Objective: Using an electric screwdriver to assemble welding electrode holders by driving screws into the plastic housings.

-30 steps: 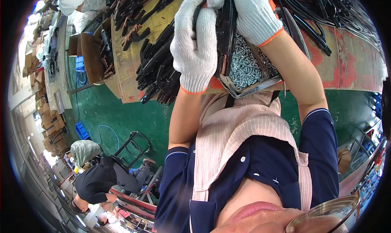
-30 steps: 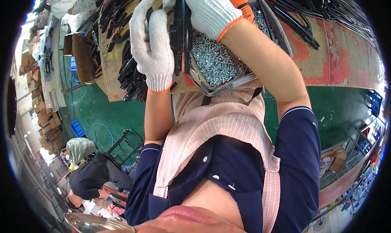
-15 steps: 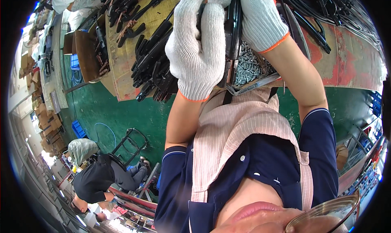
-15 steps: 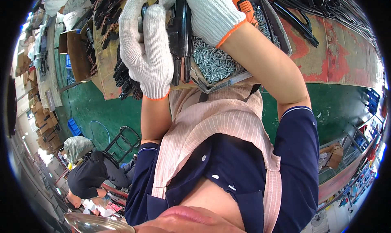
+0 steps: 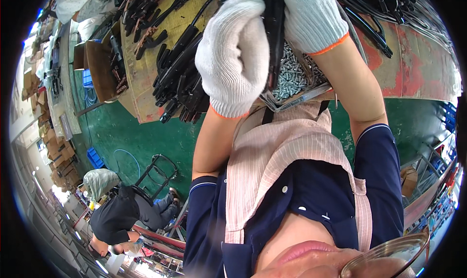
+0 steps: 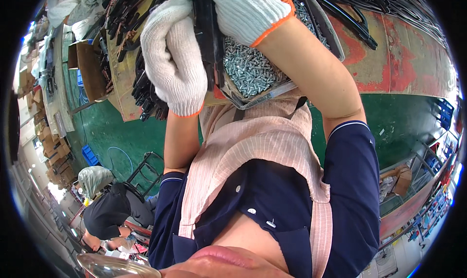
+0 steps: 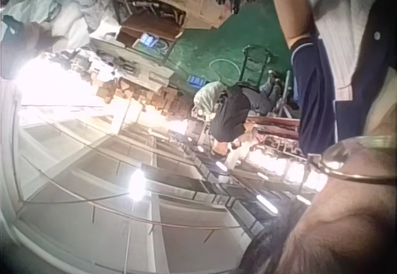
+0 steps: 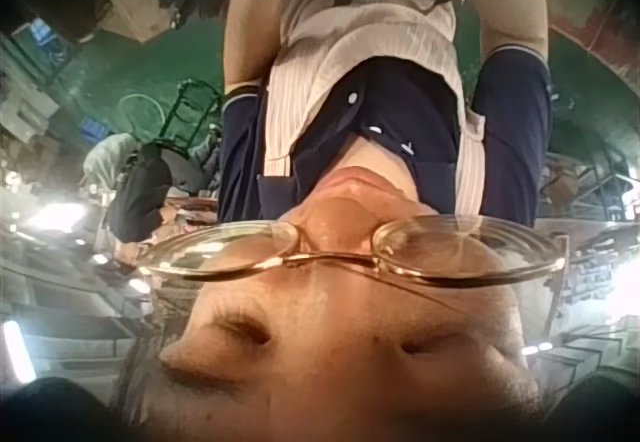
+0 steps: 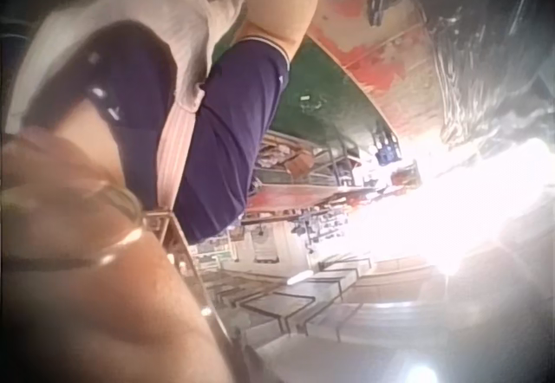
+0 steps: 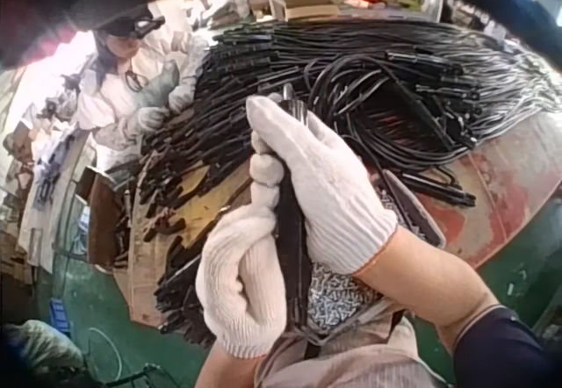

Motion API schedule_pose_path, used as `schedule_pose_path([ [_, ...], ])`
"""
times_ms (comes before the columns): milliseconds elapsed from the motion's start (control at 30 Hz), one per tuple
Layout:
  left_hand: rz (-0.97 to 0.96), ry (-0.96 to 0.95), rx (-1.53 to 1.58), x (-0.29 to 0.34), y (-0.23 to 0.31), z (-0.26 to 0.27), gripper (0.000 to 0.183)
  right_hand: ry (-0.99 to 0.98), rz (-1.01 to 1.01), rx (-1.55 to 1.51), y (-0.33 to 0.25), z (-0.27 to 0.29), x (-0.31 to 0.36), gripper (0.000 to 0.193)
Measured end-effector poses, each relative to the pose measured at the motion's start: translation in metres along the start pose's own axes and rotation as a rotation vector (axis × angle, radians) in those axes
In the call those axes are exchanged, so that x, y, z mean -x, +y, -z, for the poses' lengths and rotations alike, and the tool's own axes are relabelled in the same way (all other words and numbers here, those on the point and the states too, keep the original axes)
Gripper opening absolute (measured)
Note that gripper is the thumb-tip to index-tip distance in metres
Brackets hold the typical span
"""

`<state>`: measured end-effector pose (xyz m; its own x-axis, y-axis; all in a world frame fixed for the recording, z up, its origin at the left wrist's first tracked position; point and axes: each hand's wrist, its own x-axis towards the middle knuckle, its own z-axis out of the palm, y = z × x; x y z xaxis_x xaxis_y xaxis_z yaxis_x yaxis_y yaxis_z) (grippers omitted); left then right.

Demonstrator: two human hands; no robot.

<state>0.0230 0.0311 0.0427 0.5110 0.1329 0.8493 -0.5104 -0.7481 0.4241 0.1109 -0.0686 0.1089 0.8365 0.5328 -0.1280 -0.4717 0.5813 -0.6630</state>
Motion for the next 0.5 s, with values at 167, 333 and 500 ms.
schedule_pose_path([
  [167, 0.43, 0.251, -0.117, 0.014, 0.014, -0.074, 0.036, -0.233, 0.171, -0.172, 0.025, 0.033, -0.025, 0.039],
  [333, 1.293, -0.333, 0.762, 0.022, 0.016, -0.015, 0.087, -0.139, 0.362, 1.117, -0.012, 0.021, 0.019, 0.074],
  [500, 1.392, 0.321, 1.226, 0.04, -0.002, -0.021, 0.056, 0.061, 0.776, 1.941, -0.021, 0.097, 0.053, 0.059],
])
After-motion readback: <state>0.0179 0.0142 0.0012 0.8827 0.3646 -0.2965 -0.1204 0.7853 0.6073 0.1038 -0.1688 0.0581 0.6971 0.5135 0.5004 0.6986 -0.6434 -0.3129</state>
